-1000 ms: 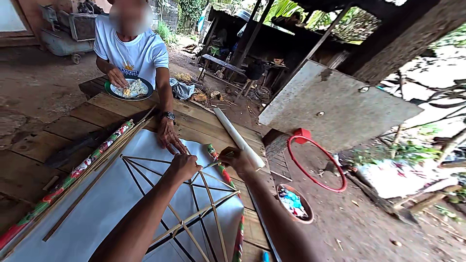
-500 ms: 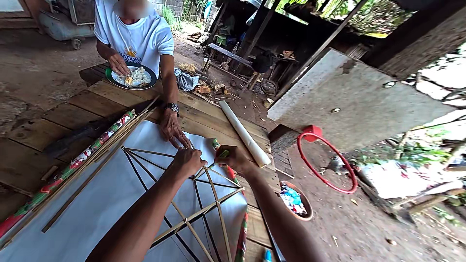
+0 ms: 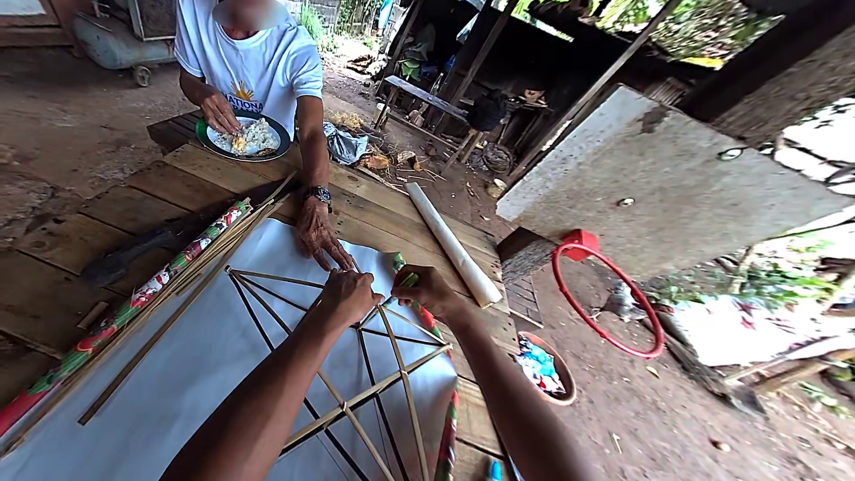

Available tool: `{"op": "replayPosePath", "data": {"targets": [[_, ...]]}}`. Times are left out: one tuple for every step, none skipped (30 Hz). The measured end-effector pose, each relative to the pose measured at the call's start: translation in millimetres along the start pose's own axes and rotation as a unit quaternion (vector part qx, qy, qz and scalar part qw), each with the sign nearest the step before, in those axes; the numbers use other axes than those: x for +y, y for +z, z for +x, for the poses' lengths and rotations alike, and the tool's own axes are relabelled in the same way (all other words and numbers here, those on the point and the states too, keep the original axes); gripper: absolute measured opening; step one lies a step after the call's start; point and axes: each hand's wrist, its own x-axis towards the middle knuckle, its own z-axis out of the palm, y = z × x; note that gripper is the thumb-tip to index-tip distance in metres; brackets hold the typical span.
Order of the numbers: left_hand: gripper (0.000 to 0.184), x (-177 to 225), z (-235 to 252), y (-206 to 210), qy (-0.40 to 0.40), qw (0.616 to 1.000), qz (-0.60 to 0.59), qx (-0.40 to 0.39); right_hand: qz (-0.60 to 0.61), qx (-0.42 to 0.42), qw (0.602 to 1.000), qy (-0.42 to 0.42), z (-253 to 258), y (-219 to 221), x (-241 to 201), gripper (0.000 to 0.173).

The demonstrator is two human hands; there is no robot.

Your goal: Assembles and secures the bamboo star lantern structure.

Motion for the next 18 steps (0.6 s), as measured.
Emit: {"op": "replayPosePath", "data": {"targets": [[0.053, 1, -1, -1, -0.002, 1.000, 0.000, 0.001, 0.006, 0.006, 1.000, 0.001, 1, 1, 0, 0.012], [0.052, 2, -1, -1, -0.003, 1.000, 0.000, 0.002, 0.013, 0.013, 1.000, 0.002, 2, 2, 0, 0.012], [0.051, 2, -1, -1, -0.003, 1.000, 0.000, 0.002, 0.020, 0.019, 1.000, 0.003, 4, 3, 1, 0.012], [0.051, 2, 0, -1, -0.003, 1.000, 0.001, 0.001, 0.026, 0.023, 0.999, 0.005, 5, 3, 1, 0.012], [0.050, 2, 0, -1, -0.002, 1.000, 0.000, 0.000, 0.027, 0.024, 0.999, 0.006, 7, 4, 1, 0.012], [0.050, 2, 0, -1, 0.000, 1.000, -0.002, 0.000, 0.028, 0.025, 0.999, 0.007, 9, 4, 1, 0.012], [0.050, 1, 0, -1, 0.002, 1.000, -0.004, 0.001, 0.026, 0.025, 0.999, 0.008, 12, 4, 1, 0.011], [0.051, 1, 0, -1, 0.004, 1.000, -0.006, 0.002, 0.022, 0.025, 0.999, 0.009, 15, 3, 1, 0.010], [0.052, 1, 0, -2, 0.006, 1.000, -0.007, 0.003, 0.015, 0.025, 1.000, 0.010, 19, 2, 0, 0.009], [0.052, 1, 1, -2, 0.008, 1.000, -0.004, 0.005, 0.010, 0.026, 1.000, 0.011, 23, 1, -2, 0.009], [0.053, 0, 2, -1, 0.010, 1.000, 0.000, 0.007, 0.004, 0.026, 1.000, 0.013, 27, 0, -4, 0.008], [0.053, 0, 3, -1, 0.012, 1.000, 0.002, 0.008, -0.003, 0.027, 0.999, 0.016, 31, 0, -6, 0.008], [0.053, -1, 3, -1, 0.012, 1.000, 0.004, 0.008, -0.011, 0.029, 0.999, 0.018, 35, -1, -8, 0.008], [0.053, -1, 4, -1, 0.012, 1.000, 0.006, 0.005, -0.018, 0.031, 0.999, 0.021, 39, -1, -11, 0.008], [0.053, -1, 4, -1, 0.011, 1.000, 0.007, 0.003, -0.023, 0.034, 0.999, 0.023, 44, -1, -12, 0.009], [0.053, -1, 5, -1, 0.012, 1.000, 0.007, 0.004, -0.029, 0.036, 0.999, 0.026, 49, -1, -13, 0.010], [0.052, -2, 5, 0, 0.012, 1.000, 0.004, 0.006, -0.036, 0.038, 0.998, 0.031, 54, -1, -14, 0.013], [0.053, -3, 6, 1, 0.012, 1.000, 0.004, 0.007, -0.041, 0.040, 0.998, 0.031, 59, -1, -15, 0.015]]}}
